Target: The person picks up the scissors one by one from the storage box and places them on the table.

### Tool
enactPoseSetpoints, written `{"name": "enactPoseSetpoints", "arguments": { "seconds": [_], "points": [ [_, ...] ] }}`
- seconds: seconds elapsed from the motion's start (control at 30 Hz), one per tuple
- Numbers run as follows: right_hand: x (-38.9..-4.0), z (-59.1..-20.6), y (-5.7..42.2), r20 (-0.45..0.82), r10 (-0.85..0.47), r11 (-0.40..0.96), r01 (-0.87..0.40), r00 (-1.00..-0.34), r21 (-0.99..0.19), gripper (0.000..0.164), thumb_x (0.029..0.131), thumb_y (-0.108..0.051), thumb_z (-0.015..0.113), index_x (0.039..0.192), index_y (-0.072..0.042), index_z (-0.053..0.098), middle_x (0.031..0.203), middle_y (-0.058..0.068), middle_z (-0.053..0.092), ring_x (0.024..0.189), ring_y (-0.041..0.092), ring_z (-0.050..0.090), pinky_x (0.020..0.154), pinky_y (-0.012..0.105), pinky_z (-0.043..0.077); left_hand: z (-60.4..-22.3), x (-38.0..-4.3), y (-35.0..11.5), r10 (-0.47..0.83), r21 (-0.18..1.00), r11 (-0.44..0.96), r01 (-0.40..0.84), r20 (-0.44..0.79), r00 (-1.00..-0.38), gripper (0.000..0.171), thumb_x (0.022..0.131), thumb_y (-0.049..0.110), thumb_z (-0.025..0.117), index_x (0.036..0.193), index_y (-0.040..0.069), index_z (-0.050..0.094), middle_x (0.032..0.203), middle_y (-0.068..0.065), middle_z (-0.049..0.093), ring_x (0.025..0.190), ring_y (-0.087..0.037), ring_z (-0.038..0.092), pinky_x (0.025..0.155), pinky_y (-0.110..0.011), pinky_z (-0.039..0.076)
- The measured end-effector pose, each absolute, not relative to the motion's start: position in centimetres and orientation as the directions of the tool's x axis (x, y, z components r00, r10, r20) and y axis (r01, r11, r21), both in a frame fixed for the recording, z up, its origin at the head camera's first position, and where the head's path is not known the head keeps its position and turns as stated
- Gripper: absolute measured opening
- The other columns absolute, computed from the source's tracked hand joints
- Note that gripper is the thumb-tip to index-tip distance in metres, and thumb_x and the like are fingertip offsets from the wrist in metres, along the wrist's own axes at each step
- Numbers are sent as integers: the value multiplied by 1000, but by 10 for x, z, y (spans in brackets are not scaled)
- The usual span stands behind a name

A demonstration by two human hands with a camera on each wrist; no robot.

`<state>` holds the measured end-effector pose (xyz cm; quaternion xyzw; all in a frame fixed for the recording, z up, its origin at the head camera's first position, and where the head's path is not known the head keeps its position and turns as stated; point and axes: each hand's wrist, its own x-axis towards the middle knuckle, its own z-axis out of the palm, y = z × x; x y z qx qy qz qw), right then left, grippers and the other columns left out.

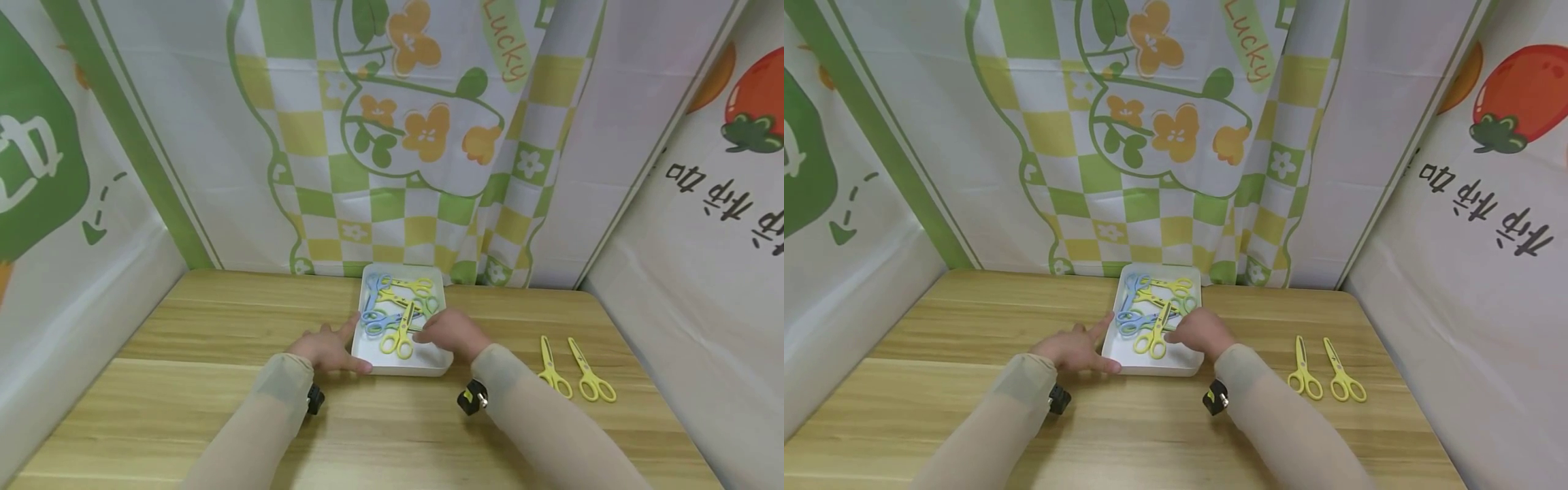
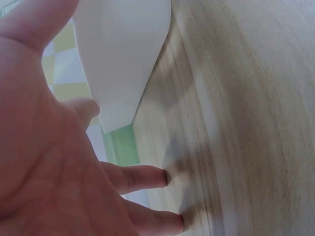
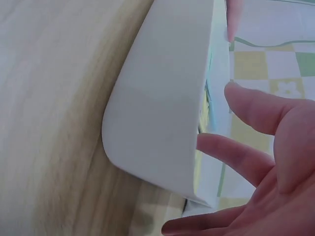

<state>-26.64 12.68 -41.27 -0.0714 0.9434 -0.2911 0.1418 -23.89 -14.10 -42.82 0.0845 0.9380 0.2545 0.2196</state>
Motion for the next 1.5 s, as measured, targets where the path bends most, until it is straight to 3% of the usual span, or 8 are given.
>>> {"name": "enactPoseSetpoints", "arguments": {
  "seconds": [0.33, 0.57, 0.7, 0.83, 1.1, 1.23, 1.37, 1.5],
  "points": [
    [-271, -422, 114, -248, -186, 866, -40, -951, -498, 32, 80, -37, 81, 85, -6, 76, 91, 4, 69, 84, 20, 60, 79, 39, 51, -446, -250, -144, 235, 494, 869, 15, -386, -892, 132, 59, 80, 75, 161, 33, 6, 154, -41, 11, 133, -69, 8, 100, -80, 13],
    [-267, -424, 105, -269, -138, 932, -33, -953, -361, 35, 78, -39, 84, 68, -9, 67, 72, 1, 61, 69, 18, 54, 67, 35, 48, -439, -245, -142, 243, 495, 869, 21, -389, -889, 130, 62, 79, 75, 162, 31, 6, 153, -42, 11, 134, -69, 7, 101, -80, 13],
    [-267, -424, 103, -277, -144, 957, -62, -950, -284, 28, 79, -25, 80, 62, -10, 64, 68, 1, 59, 64, 17, 51, 62, 33, 46, -434, -241, -141, 251, 501, 865, 28, -385, -888, 126, 67, 75, 75, 162, 28, 6, 153, -43, 10, 133, -69, 8, 101, -80, 14],
    [-268, -425, 105, -276, -150, 957, -69, -949, -283, 22, 72, -13, 76, 58, -10, 59, 65, 3, 59, 59, 18, 49, 56, 31, 44, -430, -238, -141, 268, 510, 859, 48, -368, -890, 121, 73, 67, 77, 162, 24, 7, 151, -45, 12, 133, -70, 9, 101, -79, 14],
    [-267, -426, 107, -270, -187, 959, -116, -945, -258, 19, 71, -5, 74, 58, -8, 61, 66, 4, 61, 61, 19, 53, 59, 31, 49, -432, -239, -141, 268, 504, 862, 54, -363, -892, 120, 74, 66, 77, 162, 23, 6, 151, -45, 14, 133, -69, 11, 102, -78, 16],
    [-271, -425, 110, -256, -230, 955, -167, -939, -247, 26, 70, -1, 68, 53, -11, 51, 60, 2, 52, 55, 16, 46, 51, 28, 42, -430, -239, -140, 266, 504, 862, 47, -373, -889, 121, 74, 67, 77, 162, 23, 6, 152, -44, 12, 136, -66, 9, 104, -76, 12],
    [-276, -424, 115, -268, -238, 936, -147, -933, -320, 30, 69, -1, 65, 52, -14, 43, 58, 2, 45, 52, 15, 39, 46, 27, 34, -429, -238, -140, 276, 506, 861, 55, -372, -886, 119, 76, 65, 76, 162, 23, 4, 153, -43, 11, 140, -59, 9, 108, -73, 7],
    [-277, -421, 120, -295, -233, 905, -96, -927, -414, 27, 70, -5, 73, 54, -11, 52, 63, 3, 54, 58, 17, 44, 52, 28, 40, -428, -238, -141, 281, 510, 858, 62, -365, -888, 119, 77, 64, 76, 162, 23, 5, 152, -43, 12, 141, -59, 9, 108, -73, 6]
  ]
}}
